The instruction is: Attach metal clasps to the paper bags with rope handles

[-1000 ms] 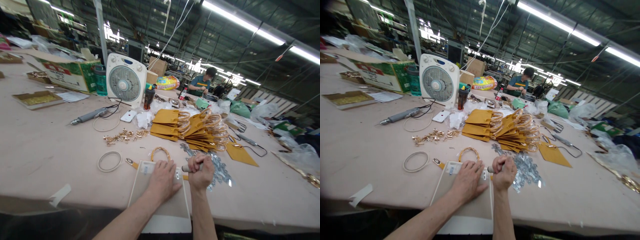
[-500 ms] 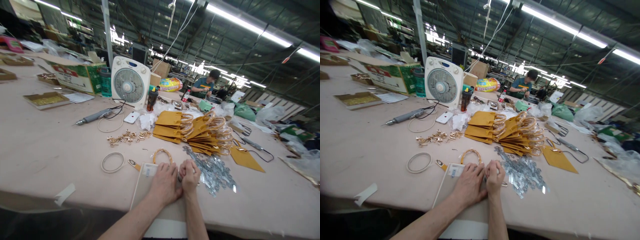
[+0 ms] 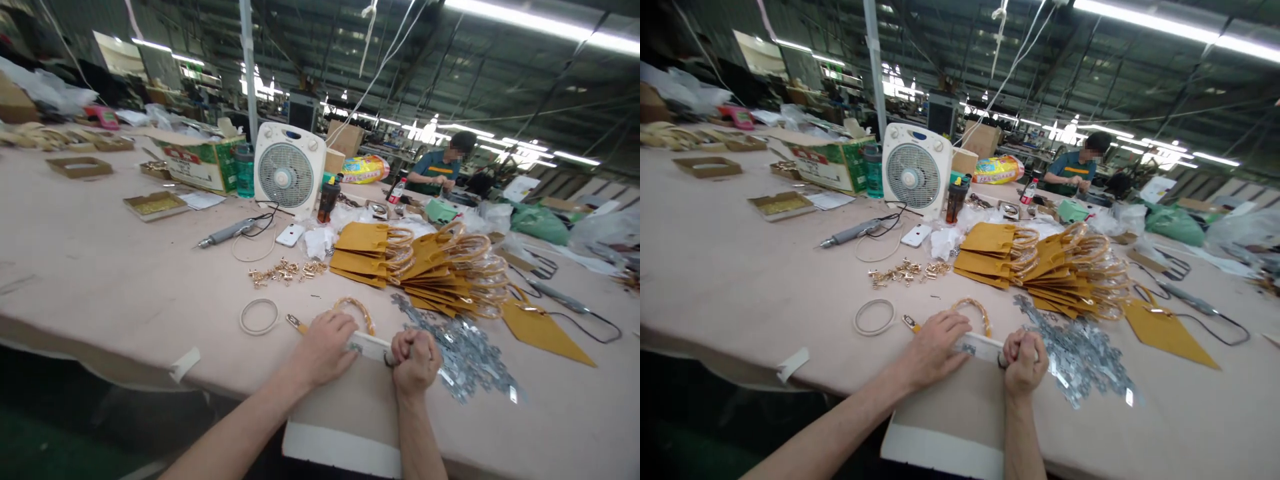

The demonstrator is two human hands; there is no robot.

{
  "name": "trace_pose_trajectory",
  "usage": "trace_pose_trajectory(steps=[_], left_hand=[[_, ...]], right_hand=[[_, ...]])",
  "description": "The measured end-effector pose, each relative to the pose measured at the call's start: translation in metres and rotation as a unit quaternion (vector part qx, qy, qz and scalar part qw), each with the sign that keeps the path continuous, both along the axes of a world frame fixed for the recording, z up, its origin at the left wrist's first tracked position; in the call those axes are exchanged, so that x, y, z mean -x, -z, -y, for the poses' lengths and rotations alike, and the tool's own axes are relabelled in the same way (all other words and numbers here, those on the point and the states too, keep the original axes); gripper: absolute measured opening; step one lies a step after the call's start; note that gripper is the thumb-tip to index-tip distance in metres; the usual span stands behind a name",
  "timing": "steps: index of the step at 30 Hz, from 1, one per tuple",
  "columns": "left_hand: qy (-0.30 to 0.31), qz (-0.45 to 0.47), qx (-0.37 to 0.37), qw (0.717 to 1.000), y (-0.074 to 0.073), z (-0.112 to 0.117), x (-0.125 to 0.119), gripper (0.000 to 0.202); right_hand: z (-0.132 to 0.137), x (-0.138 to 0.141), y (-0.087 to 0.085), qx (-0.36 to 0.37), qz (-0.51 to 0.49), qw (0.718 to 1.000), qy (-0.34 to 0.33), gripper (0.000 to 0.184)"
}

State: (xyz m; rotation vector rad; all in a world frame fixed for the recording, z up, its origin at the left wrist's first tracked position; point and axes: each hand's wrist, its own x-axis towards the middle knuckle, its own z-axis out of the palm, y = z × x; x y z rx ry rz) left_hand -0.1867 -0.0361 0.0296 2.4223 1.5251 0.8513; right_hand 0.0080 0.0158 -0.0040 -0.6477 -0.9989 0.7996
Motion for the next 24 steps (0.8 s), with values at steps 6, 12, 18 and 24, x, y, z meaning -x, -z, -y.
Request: trace_pose_trajectory(steps=[6, 12, 18, 24], left_hand=[[-0.012, 0.057, 0.011, 0.998, 0.025, -0.001, 0.000, 0.025], [-0.009, 0.065, -0.008, 0.998, 0.030, 0.000, 0.000, 0.027], [-0.013, 0.091, 0.001, 0.996, 0.031, 0.000, 0.002, 0.022], [-0.054, 0.124, 0.031, 0.990, 0.031, -0.004, 0.001, 0.021]], right_hand=[[0.001, 0.002, 0.002, 0.006, 0.018, 1.000, 0.001, 0.035], [0.005, 0.005, 0.003, 0.019, 0.031, 0.999, 0.014, 0.035], [0.006, 0.008, -0.002, 0.036, 0.059, 0.997, 0.022, 0.037], [0.001, 0.015, -0.036, 0.093, 0.045, 0.993, -0.064, 0.032]])
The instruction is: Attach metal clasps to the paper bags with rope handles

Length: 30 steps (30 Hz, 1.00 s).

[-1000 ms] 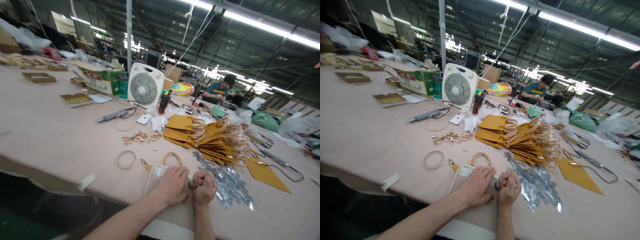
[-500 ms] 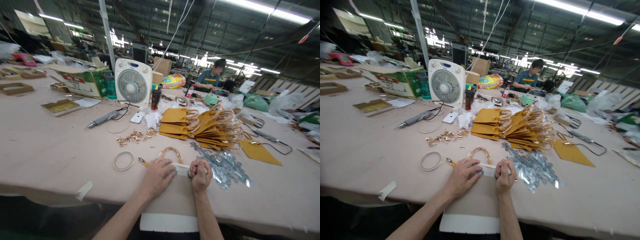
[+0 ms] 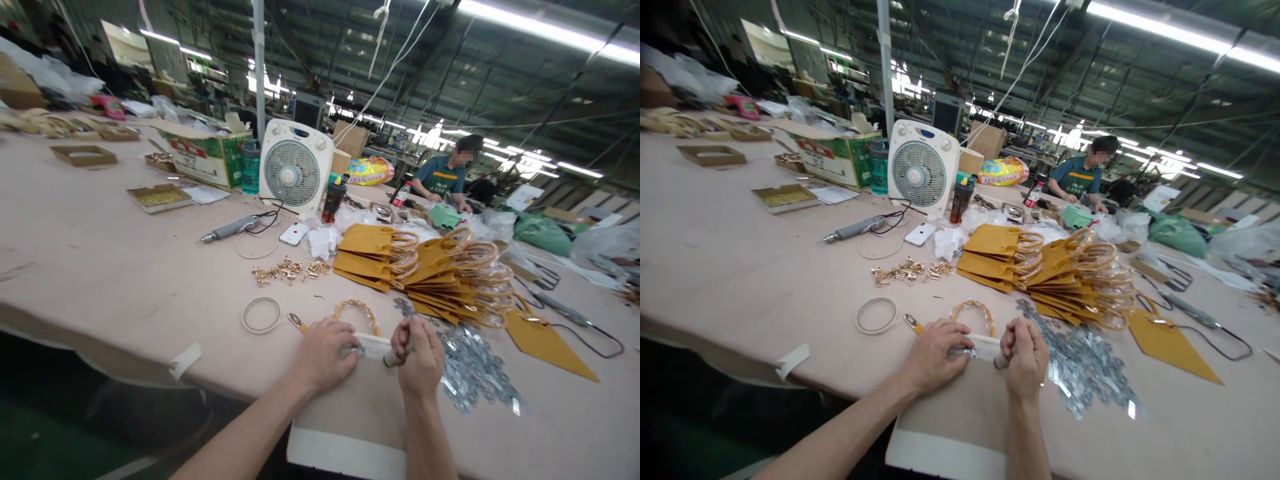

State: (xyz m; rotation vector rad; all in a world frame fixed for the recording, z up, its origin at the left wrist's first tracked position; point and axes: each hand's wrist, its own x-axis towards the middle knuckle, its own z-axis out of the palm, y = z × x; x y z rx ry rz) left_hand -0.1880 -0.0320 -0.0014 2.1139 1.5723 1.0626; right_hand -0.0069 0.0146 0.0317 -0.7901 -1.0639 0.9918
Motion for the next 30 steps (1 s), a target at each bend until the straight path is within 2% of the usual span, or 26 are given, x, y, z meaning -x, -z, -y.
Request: trace_pose_trajectory(steps=[2, 4, 8, 12, 18, 26, 30], left_hand=[[-0.005, 0.008, 0.006, 1.000, -0.001, -0.001, 0.000, 0.020], [-0.011, 0.012, 0.012, 1.000, -0.002, -0.002, 0.000, 0.021], [-0.014, 0.018, 0.018, 1.000, -0.003, -0.004, -0.001, 0.023], [-0.013, 0.016, 0.019, 1.000, -0.003, -0.005, -0.001, 0.019], [-0.006, 0.020, 0.018, 1.000, -0.002, -0.007, -0.001, 0.018], [-0.007, 0.034, 0.015, 0.999, 0.004, -0.009, -0.001, 0.018], [-0.009, 0.028, 0.009, 1.000, 0.004, -0.010, -0.002, 0.015]], right_hand=[[-0.002, 0.009, -0.009, -0.002, -0.030, 0.999, -0.024, 0.030], [-0.005, 0.020, -0.011, -0.002, -0.051, 0.998, -0.033, 0.032], [-0.008, 0.033, 0.003, -0.016, -0.102, 0.994, -0.040, 0.037], [-0.006, 0.027, 0.017, -0.057, -0.151, 0.985, -0.059, 0.037], [0.004, 0.022, 0.026, -0.117, -0.127, 0.980, -0.098, 0.034], [0.015, 0.039, 0.027, -0.180, -0.080, 0.980, -0.020, 0.031], [0.015, 0.045, 0.026, -0.182, -0.042, 0.982, 0.008, 0.031]])
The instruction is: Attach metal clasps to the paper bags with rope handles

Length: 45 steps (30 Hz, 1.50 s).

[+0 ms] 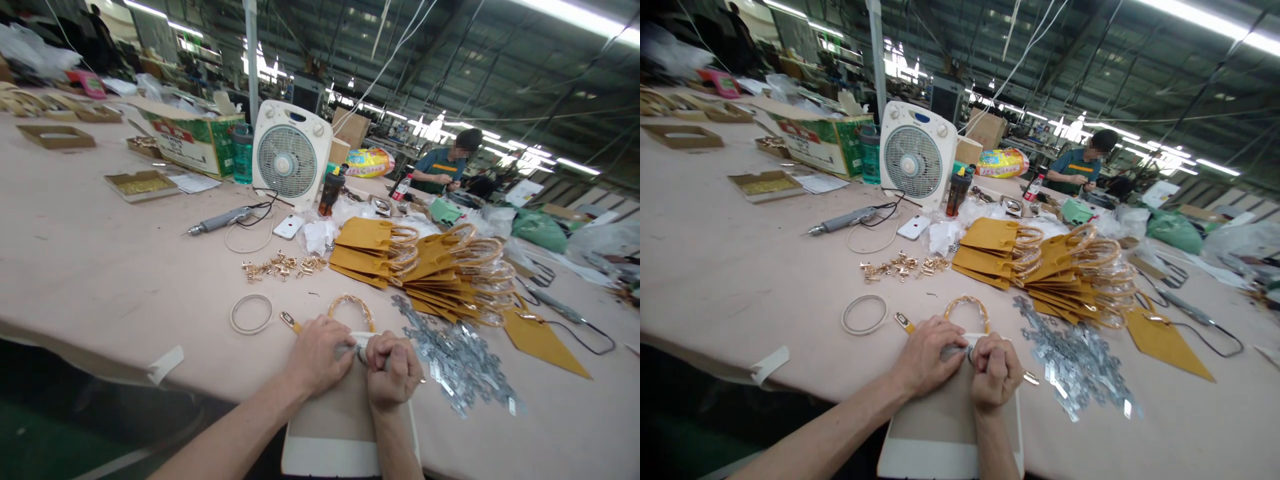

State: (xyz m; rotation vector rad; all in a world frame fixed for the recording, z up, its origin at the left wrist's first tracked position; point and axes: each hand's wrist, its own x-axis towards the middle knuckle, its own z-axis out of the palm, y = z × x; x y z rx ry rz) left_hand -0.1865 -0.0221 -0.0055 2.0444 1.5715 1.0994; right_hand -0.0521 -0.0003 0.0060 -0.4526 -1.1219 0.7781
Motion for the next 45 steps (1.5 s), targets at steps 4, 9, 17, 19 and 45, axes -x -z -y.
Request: trace_pose_trajectory(steps=[4, 9, 17, 19, 45], left_hand=[[0.008, -0.001, 0.001, 1.000, -0.001, 0.000, 0.000, 0.014], [0.012, -0.006, 0.002, 1.000, -0.001, 0.001, 0.001, 0.016], [0.028, -0.010, -0.009, 1.000, -0.003, 0.002, 0.004, 0.016], [0.029, -0.008, -0.018, 0.999, -0.003, 0.002, 0.005, 0.018], [0.014, -0.030, -0.007, 0.999, -0.008, 0.010, 0.002, 0.012]], right_hand=[[-0.008, 0.004, 0.000, 0.045, 0.028, 0.998, 0.019, 0.034], [-0.022, 0.005, -0.001, 0.117, 0.110, 0.986, 0.041, 0.042], [-0.039, 0.008, -0.011, 0.187, 0.176, 0.966, -0.025, 0.042], [-0.043, 0.000, -0.012, 0.209, 0.097, 0.970, -0.081, 0.040], [-0.079, -0.001, -0.014, 0.353, 0.005, 0.917, -0.185, 0.048]])
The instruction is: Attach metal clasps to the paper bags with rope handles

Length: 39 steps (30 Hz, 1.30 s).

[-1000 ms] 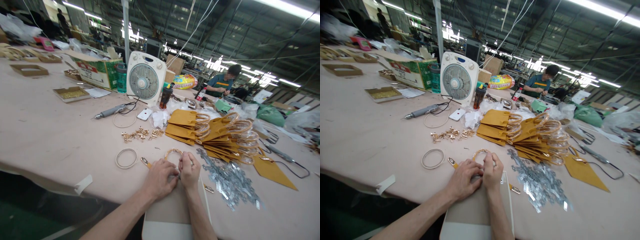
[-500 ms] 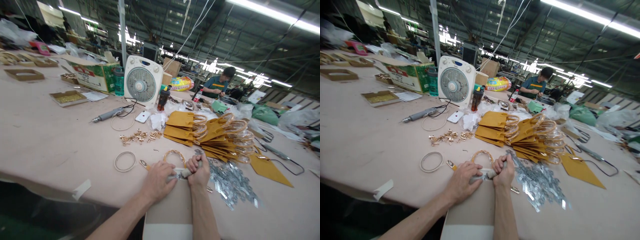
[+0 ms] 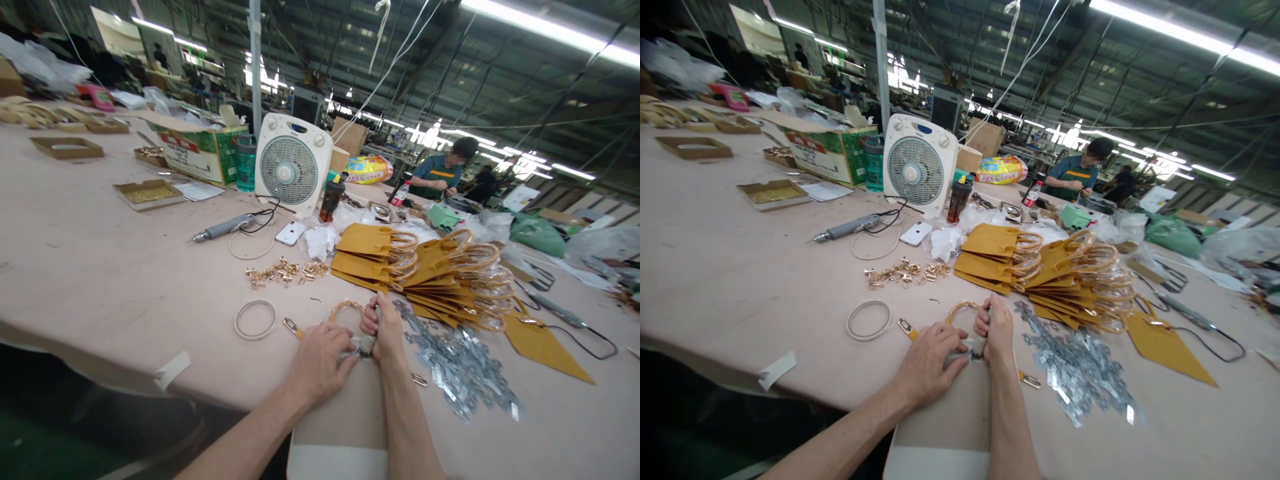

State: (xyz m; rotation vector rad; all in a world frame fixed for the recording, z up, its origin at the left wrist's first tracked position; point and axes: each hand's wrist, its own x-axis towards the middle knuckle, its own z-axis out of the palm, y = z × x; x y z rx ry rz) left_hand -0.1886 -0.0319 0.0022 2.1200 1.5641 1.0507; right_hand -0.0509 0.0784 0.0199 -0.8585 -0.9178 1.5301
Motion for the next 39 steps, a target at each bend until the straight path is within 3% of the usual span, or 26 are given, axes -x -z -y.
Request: trace_pose_trajectory(steps=[10, 16, 22, 27, 32, 36, 39], left_hand=[[0.012, 0.008, 0.001, 1.000, 0.002, -0.001, 0.000, 0.012], [0.036, 0.018, -0.012, 0.999, 0.005, 0.001, 0.003, 0.011], [0.040, 0.017, -0.018, 0.999, 0.003, 0.002, 0.004, 0.013], [0.040, 0.012, -0.018, 0.999, 0.003, 0.003, 0.003, 0.013], [0.036, 0.007, -0.015, 0.999, 0.003, 0.003, 0.003, 0.008], [0.035, -0.001, -0.014, 0.999, 0.002, 0.003, 0.003, 0.016], [0.032, -0.010, -0.016, 0.999, -0.001, 0.003, 0.002, 0.019]], right_hand=[[0.025, 0.001, -0.006, -0.107, 0.070, 0.991, -0.049, 0.040], [0.054, -0.009, 0.002, -0.204, 0.035, 0.977, 0.051, 0.036], [0.060, -0.025, -0.004, -0.196, -0.053, 0.972, 0.118, 0.035], [0.057, -0.016, -0.008, -0.228, -0.011, 0.971, 0.078, 0.040], [0.060, -0.003, -0.009, -0.217, 0.097, 0.971, 0.013, 0.045], [0.064, -0.001, -0.029, -0.262, 0.071, 0.961, 0.046, 0.044], [0.064, 0.000, -0.027, -0.279, 0.061, 0.956, 0.066, 0.044]])
